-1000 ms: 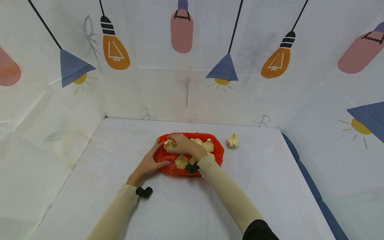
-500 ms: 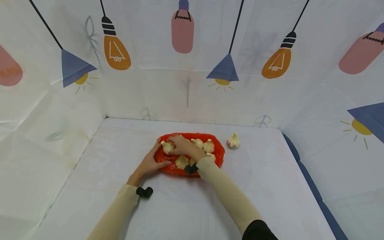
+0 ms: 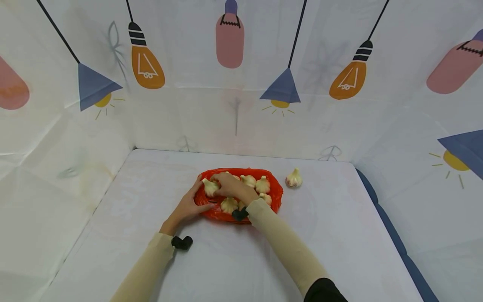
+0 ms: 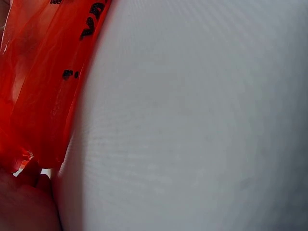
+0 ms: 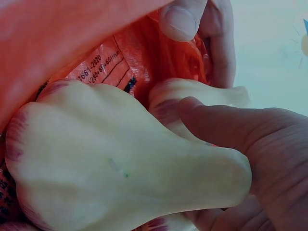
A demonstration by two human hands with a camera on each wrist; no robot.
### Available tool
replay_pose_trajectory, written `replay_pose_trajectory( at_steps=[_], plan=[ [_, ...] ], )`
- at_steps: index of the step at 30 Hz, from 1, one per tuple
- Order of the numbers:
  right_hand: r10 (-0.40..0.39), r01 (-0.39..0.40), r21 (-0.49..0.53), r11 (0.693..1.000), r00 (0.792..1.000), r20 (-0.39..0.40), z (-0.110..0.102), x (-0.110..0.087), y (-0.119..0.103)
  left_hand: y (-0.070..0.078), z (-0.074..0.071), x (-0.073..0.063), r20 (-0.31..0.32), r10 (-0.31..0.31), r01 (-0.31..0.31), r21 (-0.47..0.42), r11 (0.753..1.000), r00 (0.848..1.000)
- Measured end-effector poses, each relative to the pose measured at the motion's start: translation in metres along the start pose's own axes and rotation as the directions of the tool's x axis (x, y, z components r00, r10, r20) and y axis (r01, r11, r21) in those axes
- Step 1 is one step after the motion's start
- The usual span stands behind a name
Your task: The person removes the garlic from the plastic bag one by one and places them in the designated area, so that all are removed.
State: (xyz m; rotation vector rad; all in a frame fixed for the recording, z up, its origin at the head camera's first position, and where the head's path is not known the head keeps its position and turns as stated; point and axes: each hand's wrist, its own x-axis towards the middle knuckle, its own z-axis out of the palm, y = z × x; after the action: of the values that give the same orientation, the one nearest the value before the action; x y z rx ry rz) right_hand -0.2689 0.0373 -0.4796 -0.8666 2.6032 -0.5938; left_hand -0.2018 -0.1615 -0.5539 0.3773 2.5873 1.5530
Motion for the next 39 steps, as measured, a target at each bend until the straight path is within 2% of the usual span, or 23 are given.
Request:
replay_pose_trajectory(
  at_steps=[11, 21, 29, 39],
  plan=[
    [-0.009, 0.009, -0.008, 1.000, 1.000, -0.015, -0.0008, -0.0006, 0.0003, 0.0007, -0.0006, -0.0007, -0.001, -0.005, 0.005, -0.007, 1.000, 1.000],
    [0.020, -0.020, 0.039, 0.999, 1.000, 0.000, -0.0007, -0.0026, 0.0004, -0.0023, 0.0005, 0.0006, -0.007, -0.002, 0.001, -0.007, 1.000, 1.000],
    [0.001, -0.001, 0.058, 0.998, 1.000, -0.002, -0.0017, -0.0027, 0.0034, -0.0022, -0.0002, 0.0005, -0.003, -0.011, 0.011, 0.000, 1.000, 1.000],
    [0.005, -0.004, 0.032, 0.999, 1.000, -0.004, -0.0008, -0.0020, 0.0050, -0.0023, 0.0007, 0.0002, -0.001, -0.017, 0.017, -0.004, 1.000, 1.000]
  ],
)
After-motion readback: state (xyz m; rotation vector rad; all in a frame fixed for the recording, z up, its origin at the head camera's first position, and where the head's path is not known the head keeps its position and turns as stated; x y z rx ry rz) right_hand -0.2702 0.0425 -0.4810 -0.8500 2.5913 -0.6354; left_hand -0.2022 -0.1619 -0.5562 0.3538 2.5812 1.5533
